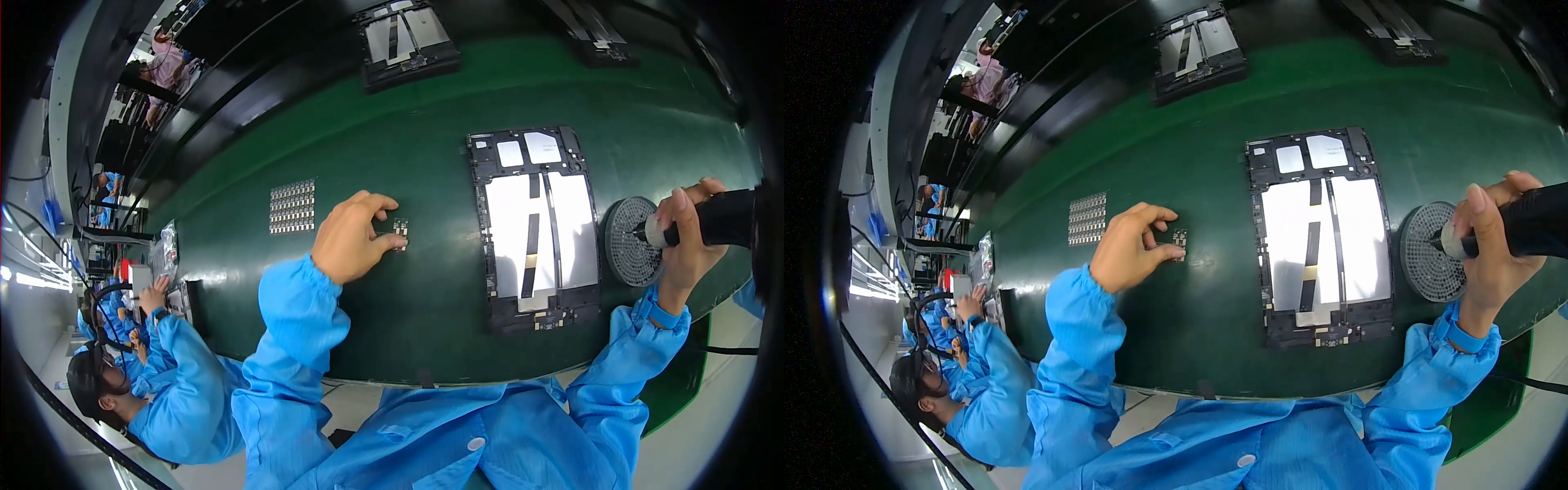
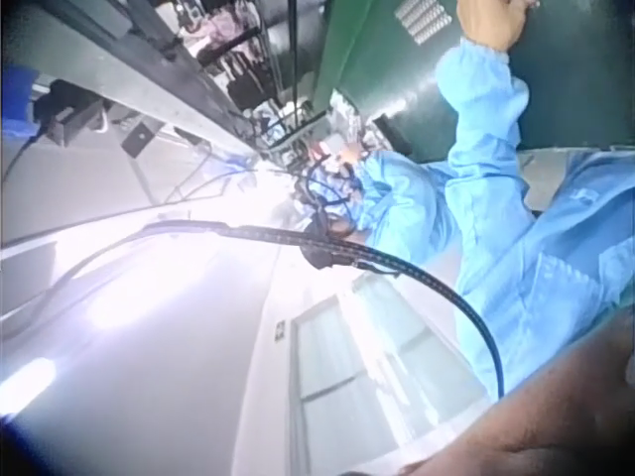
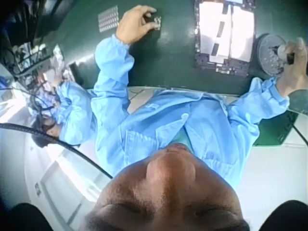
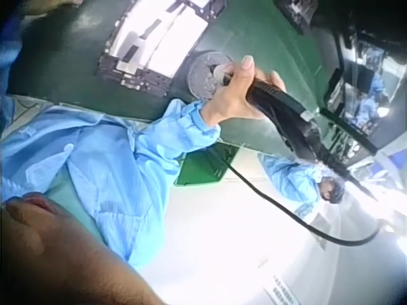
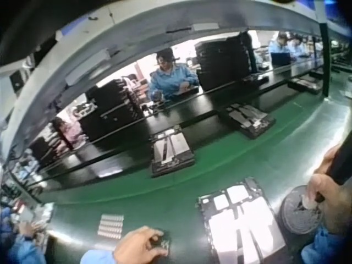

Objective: Assembling internal components into a tablet casing and securing them using an electric screwdriver.

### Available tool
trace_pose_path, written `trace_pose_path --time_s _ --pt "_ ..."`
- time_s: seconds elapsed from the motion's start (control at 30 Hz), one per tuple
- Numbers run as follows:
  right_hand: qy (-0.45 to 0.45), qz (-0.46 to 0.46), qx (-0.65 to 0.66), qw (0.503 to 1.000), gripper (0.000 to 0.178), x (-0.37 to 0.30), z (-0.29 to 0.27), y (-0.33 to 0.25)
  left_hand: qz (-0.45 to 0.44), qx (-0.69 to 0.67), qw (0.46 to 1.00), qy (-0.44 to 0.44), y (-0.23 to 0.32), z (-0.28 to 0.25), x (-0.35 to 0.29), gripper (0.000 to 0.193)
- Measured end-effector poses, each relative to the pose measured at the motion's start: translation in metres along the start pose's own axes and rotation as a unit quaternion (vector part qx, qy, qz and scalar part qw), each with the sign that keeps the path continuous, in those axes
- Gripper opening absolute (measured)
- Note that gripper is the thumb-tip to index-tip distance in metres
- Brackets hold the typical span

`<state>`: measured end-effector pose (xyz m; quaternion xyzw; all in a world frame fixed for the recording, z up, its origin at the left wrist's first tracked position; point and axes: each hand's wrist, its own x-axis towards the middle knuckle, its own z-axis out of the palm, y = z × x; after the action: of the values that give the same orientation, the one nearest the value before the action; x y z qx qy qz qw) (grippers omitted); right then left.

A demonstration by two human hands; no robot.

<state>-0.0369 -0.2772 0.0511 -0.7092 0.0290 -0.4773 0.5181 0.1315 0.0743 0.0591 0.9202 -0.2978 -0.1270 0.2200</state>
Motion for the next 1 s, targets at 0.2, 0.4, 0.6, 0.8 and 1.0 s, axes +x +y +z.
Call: trace_pose_path --time_s 0.2,0.4,0.6,0.8,1.0 --pt "-0.010 -0.005 0.029 1.000 0.034 0.001 0.006 -0.002 -0.044 -0.030 0.996 -0.065 -0.014 -0.002 0.012 0.033" --pt "-0.001 0.004 0.030 1.000 0.035 0.000 0.002 -0.003 -0.070 -0.357 0.926 -0.102 -0.028 0.006 0.018 0.020" --pt "0.012 0.005 0.024 1.000 0.036 0.000 0.004 0.000 0.022 -0.090 0.995 0.029 -0.002 0.021 -0.002 0.010" --pt "0.000 -0.001 0.024 1.000 0.035 0.001 0.006 -0.004 0.042 -0.232 0.971 0.034 0.033 0.039 0.007 0.011" --pt "0.019 0.009 0.024 0.999 0.036 -0.001 0.010 -0.005 -0.008 -0.407 0.913 0.027 0.043 0.074 0.037 0.011"
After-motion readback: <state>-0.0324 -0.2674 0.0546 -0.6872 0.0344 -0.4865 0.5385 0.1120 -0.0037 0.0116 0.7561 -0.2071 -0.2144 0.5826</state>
